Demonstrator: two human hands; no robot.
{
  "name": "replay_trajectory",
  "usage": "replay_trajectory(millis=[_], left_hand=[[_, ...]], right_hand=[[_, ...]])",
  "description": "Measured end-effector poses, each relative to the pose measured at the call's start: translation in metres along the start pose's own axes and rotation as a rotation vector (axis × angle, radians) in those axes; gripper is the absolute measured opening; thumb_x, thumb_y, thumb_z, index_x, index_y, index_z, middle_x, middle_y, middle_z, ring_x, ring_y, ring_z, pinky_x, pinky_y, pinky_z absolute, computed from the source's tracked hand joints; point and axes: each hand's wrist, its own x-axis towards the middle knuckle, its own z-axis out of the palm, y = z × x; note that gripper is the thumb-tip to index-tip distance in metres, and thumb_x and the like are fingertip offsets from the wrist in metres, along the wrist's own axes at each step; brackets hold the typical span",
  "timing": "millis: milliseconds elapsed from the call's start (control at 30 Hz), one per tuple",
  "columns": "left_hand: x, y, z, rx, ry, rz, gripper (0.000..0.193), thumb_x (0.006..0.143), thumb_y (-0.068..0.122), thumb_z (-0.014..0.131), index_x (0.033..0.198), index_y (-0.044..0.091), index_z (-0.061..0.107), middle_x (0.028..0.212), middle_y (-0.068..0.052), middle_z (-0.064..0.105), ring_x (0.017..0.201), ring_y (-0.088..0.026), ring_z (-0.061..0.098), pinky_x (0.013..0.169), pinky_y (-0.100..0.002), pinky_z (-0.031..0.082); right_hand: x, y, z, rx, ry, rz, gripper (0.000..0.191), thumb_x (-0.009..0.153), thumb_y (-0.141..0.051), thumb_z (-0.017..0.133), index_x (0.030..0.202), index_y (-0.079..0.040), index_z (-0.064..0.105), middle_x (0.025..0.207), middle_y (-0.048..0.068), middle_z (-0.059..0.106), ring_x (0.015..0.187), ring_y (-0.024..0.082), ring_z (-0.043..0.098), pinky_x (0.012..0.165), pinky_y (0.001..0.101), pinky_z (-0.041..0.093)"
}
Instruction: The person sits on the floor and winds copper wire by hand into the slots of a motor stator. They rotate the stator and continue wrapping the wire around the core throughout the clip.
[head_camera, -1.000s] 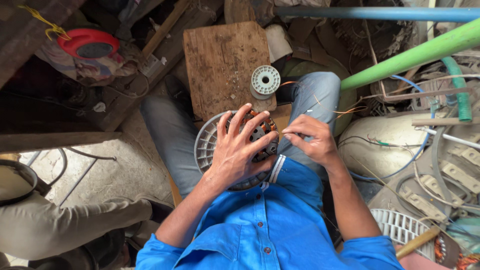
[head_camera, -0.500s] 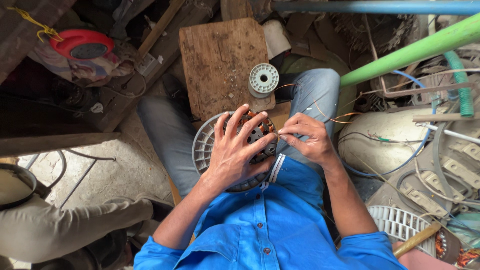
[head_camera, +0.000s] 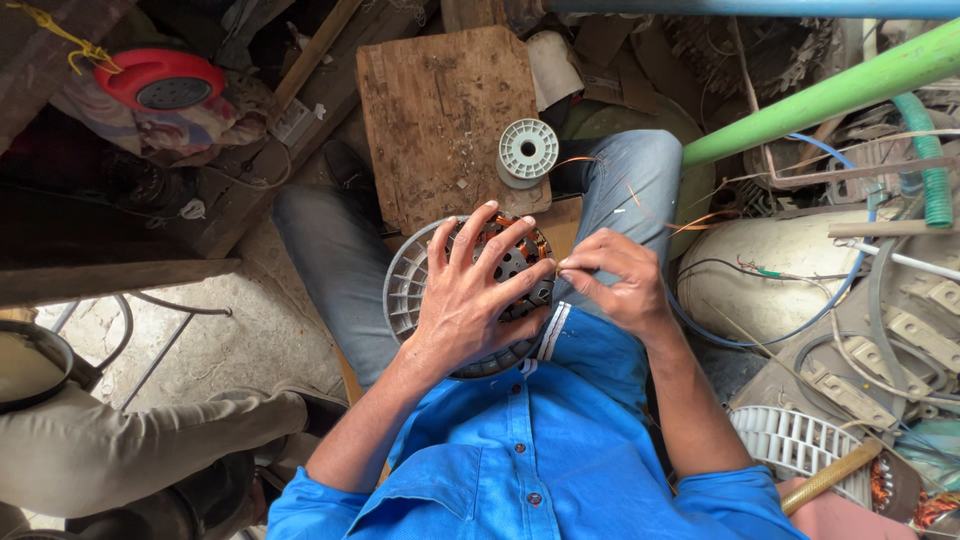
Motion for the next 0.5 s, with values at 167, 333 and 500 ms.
replay_trajectory(millis=[167,333,500], left_hand=[[-0.001,0.000,0.003,-0.002,0.004,0.008,0.054,0.079,0.051,0.083,0.127,0.032,0.067,0.155,-0.006,0.046,0.148,-0.039,0.035,0.118,-0.064,0.027],[-0.001,0.000,0.002,0.003,0.007,0.008,0.052,0.080,0.050,0.083,0.126,0.031,0.069,0.155,-0.007,0.047,0.149,-0.040,0.035,0.118,-0.065,0.027],[-0.001,0.000,0.002,-0.013,0.001,0.006,0.048,0.079,0.048,0.083,0.122,0.030,0.070,0.154,-0.007,0.048,0.148,-0.040,0.035,0.118,-0.065,0.026]], right_hand=[[-0.003,0.017,0.006,0.144,0.016,0.168,0.009,0.088,-0.001,0.076,0.097,0.001,0.074,0.092,0.008,0.070,0.082,0.015,0.065,0.073,0.0269,0.051],[-0.009,0.037,0.021,0.255,-0.045,0.250,0.009,0.088,-0.002,0.075,0.096,0.001,0.074,0.092,0.006,0.069,0.084,0.013,0.065,0.074,0.0266,0.053],[0.012,0.051,0.023,0.473,-0.237,0.247,0.008,0.089,-0.001,0.074,0.097,0.000,0.074,0.095,0.004,0.069,0.092,0.013,0.065,0.083,0.0276,0.053]])
